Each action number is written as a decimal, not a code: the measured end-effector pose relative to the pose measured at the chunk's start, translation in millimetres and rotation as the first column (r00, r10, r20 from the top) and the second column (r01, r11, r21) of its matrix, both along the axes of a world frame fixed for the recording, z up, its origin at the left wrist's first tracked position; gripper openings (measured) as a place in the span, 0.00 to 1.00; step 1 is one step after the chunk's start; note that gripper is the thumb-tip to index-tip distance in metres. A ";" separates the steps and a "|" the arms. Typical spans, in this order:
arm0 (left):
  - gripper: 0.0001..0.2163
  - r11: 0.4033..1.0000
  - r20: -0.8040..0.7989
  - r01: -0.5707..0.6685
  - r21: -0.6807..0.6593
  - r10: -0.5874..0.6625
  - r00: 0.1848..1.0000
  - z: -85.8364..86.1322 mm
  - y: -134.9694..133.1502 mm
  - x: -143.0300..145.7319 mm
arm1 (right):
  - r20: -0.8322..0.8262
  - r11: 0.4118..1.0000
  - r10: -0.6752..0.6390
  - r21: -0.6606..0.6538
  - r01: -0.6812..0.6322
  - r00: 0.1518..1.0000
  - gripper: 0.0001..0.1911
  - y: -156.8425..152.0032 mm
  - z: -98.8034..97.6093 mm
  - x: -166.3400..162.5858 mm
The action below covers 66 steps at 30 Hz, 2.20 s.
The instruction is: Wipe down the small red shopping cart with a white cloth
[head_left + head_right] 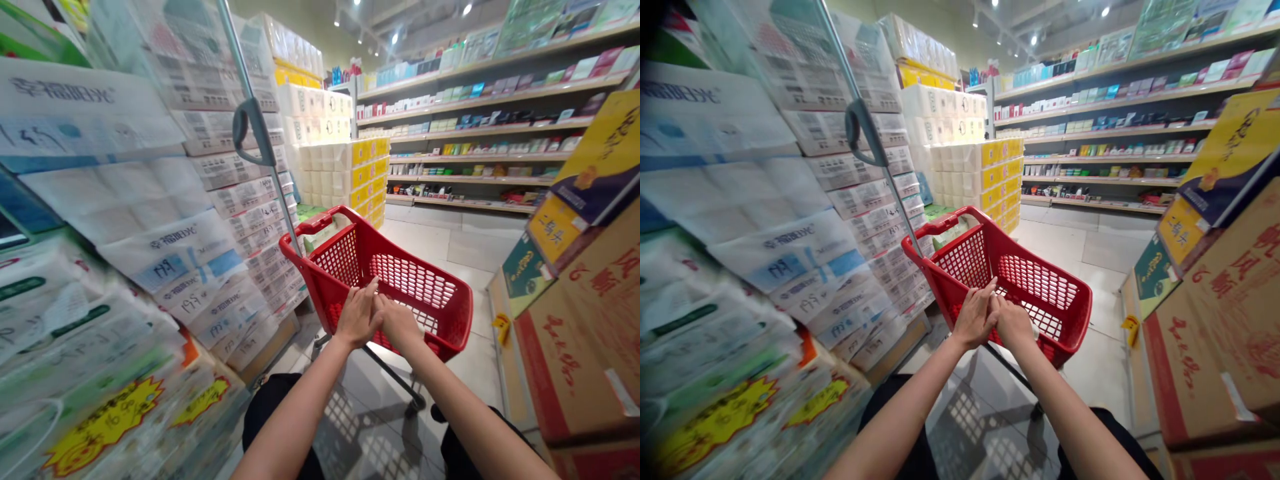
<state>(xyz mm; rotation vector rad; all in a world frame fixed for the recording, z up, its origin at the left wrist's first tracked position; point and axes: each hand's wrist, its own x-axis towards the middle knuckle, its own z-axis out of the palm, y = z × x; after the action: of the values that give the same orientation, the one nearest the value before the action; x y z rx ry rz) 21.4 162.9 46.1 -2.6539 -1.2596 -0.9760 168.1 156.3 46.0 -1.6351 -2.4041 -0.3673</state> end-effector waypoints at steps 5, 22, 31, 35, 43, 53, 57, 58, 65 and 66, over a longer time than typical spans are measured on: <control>0.24 0.997 -0.121 0.064 0.041 -0.059 0.991 6.4 13.1 -22.8 | 0.006 0.991 0.058 0.118 -0.059 0.998 0.17 1.0 -6.2 8.5; 0.19 0.928 -0.066 -0.324 0.183 0.340 0.938 30.2 39.4 -70.1 | -0.014 0.999 -0.030 -0.022 0.029 0.999 0.18 23.5 15.3 -25.3; 0.21 0.942 -0.034 -0.288 0.175 0.298 0.954 36.5 33.5 -80.9 | -0.099 0.995 0.066 -0.074 -0.074 0.993 0.22 57.6 40.1 -101.9; 0.19 0.947 -0.075 -0.261 0.189 0.279 0.957 32.6 37.6 -88.3 | -0.069 0.997 0.056 -0.043 -0.059 0.996 0.19 40.3 33.1 -76.9; 0.14 0.939 -0.088 -0.272 0.210 0.295 0.951 22.7 46.5 -93.1 | 0.048 0.979 0.080 0.183 -0.088 0.996 0.17 -18.3 -18.1 61.1; 0.13 0.940 -0.063 -0.302 0.158 0.315 0.947 25.9 57.6 -80.6 | -0.099 0.947 0.002 0.318 0.030 0.995 0.15 -59.7 -49.5 132.1; 0.14 0.954 -0.061 -0.294 0.057 0.297 0.953 26.0 61.9 -68.3 | -0.054 0.948 -0.094 0.300 0.105 0.994 0.15 -58.7 -38.4 96.8; 0.14 0.966 -0.071 -0.259 0.023 0.260 0.963 23.2 58.7 -60.5 | -0.048 0.952 -0.093 0.287 0.103 0.995 0.15 -58.4 -36.0 88.8; 0.11 0.985 0.042 -0.163 -0.054 0.166 0.985 -11.2 3.5 4.4 | -0.128 0.976 -0.006 0.216 0.034 0.992 0.20 -66.7 -33.2 48.5; 0.11 0.982 0.060 -0.181 -0.056 0.184 0.981 -13.0 -0.6 6.0 | -0.148 0.981 0.042 0.194 -0.013 0.988 0.21 -68.6 -33.8 49.7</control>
<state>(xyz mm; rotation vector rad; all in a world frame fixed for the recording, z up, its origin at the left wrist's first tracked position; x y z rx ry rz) 27.5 162.3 33.1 -2.5049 -1.5293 -1.0224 217.8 87.8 12.2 -1.4882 -2.2031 -0.4395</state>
